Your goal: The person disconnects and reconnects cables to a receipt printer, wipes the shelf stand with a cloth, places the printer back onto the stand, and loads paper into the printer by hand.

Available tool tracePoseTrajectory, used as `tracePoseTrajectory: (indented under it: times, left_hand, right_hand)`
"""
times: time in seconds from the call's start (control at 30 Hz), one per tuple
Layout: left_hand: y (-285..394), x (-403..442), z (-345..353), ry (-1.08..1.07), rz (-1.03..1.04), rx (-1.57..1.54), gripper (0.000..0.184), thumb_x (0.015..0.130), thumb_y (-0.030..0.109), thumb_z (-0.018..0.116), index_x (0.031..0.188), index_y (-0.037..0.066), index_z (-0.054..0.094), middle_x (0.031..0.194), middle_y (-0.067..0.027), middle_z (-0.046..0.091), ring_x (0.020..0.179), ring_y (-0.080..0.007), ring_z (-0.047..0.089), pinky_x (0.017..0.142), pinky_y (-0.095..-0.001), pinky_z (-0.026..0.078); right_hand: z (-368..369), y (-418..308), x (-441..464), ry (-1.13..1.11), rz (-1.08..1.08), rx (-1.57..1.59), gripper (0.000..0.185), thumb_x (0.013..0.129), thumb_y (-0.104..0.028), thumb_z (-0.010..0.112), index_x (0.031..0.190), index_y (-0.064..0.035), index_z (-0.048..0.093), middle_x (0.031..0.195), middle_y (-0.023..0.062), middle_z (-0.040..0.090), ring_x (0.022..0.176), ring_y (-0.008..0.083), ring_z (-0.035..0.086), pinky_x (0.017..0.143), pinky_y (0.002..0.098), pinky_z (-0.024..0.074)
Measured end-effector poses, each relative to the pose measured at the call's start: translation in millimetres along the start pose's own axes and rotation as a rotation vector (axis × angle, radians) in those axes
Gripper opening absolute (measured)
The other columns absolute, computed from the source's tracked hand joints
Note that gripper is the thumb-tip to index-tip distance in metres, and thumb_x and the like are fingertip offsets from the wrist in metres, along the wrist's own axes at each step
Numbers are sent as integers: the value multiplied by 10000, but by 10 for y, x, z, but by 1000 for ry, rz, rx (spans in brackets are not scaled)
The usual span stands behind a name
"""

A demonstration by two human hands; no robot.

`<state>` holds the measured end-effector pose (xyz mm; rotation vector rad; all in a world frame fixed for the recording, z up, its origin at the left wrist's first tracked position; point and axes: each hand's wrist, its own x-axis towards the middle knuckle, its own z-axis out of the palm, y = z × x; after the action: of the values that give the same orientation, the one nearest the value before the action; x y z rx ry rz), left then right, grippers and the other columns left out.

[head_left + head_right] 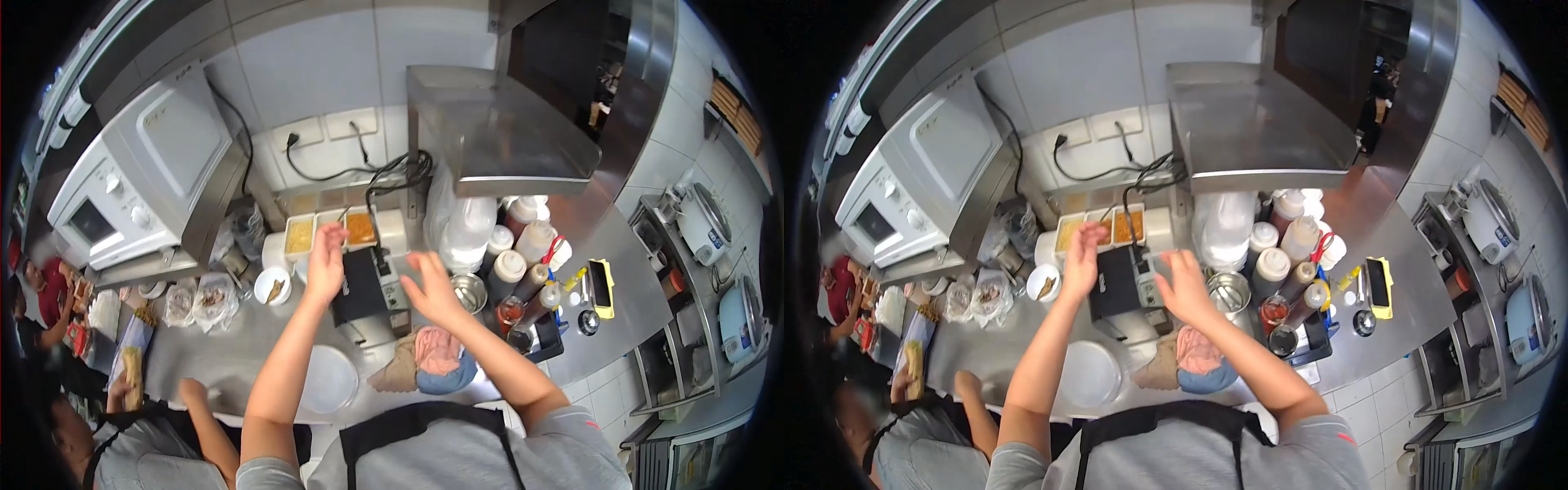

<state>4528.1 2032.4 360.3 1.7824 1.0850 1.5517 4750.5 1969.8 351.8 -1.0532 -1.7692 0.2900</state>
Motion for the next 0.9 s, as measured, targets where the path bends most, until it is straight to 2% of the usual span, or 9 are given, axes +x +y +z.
tracePoseTrajectory:
  times: [0.07, 0.13, 0.23, 0.37, 0.47, 0.57, 0.67, 0.87, 0.9]
  left_hand:
    - [216, -48, -217, 129, 24, -163, 231, 964, 44, 399, 1185, 9, 458, 1077, -100, 603, 1058, -193, 565, 994, -307, 389]
    - [302, -152, -509, 212, 5, -204, 211, 971, 80, 433, 1161, 2, 482, 1088, -100, 607, 1069, -183, 565, 992, -300, 392]
    - [456, -465, -741, 335, -180, -328, 246, 940, 58, 459, 1174, -8, 491, 1096, -124, 607, 1071, -195, 579, 973, -295, 413]
    - [514, -935, -833, 363, -323, -454, 251, 932, 67, 483, 1169, -15, 494, 1092, -125, 598, 1052, -224, 591, 969, -311, 436]
    - [499, -1251, -862, 386, -404, -454, 273, 933, 122, 530, 1177, 8, 488, 1086, -107, 603, 1039, -248, 605, 958, -352, 445]
    - [449, -1435, -867, 429, -453, -467, 225, 937, 99, 503, 1146, 15, 512, 1053, -98, 601, 1001, -229, 615, 946, -326, 458]
    - [447, -1464, -896, 403, -438, -437, 203, 932, 84, 491, 1125, 26, 515, 1033, -87, 607, 962, -208, 620, 909, -307, 464]
    - [388, -1426, -820, 363, -389, -452, 183, 922, 64, 484, 1100, 34, 518, 1001, -75, 607, 927, -187, 620, 869, -295, 470]
    - [367, -1438, -800, 341, -384, -475, 185, 917, 68, 499, 1099, 41, 520, 993, -67, 606, 926, -183, 619, 860, -292, 472]
  right_hand:
    - [-296, -69, -468, -467, 154, -172, 306, 822, -225, 610, 1050, -23, 588, 1032, 193, 564, 1004, 376, 552, 818, 456, 458]
    - [-370, 0, -1067, -649, 124, -424, 292, 804, -250, 632, 1027, -62, 627, 1064, 156, 590, 993, 343, 577, 796, 451, 467]
    - [-371, 184, -1465, -663, 243, -334, 214, 816, -246, 644, 956, -86, 668, 973, 119, 632, 897, 294, 620, 750, 419, 480]
    - [-718, -40, -1152, -428, 344, -6, 194, 860, -235, 644, 794, -61, 700, 752, 122, 638, 742, 276, 635, 686, 356, 490]
    - [-1014, -232, -928, -367, 311, 219, 222, 918, -222, 590, 948, -26, 691, 844, 100, 670, 741, 190, 647, 681, 291, 501]
    - [-1492, -746, -519, -374, 506, 430, 305, 969, -199, 504, 1152, 32, 582, 999, 37, 645, 936, 101, 567, 861, 256, 449]
    - [-1901, -969, -92, -134, 418, 457, 274, 963, -245, 519, 1129, -47, 610, 908, -16, 612, 807, 46, 544, 745, 215, 454]
    - [-2520, -1422, 1202, 297, 317, 485, 389, 956, -320, 497, 1172, -3, 559, 1018, 82, 636, 894, 146, 603, 834, 304, 484]
    - [-2634, -1378, 1409, 85, 350, 593, 452, 962, -360, 478, 1224, 7, 507, 1086, 99, 614, 968, 173, 597, 850, 307, 477]
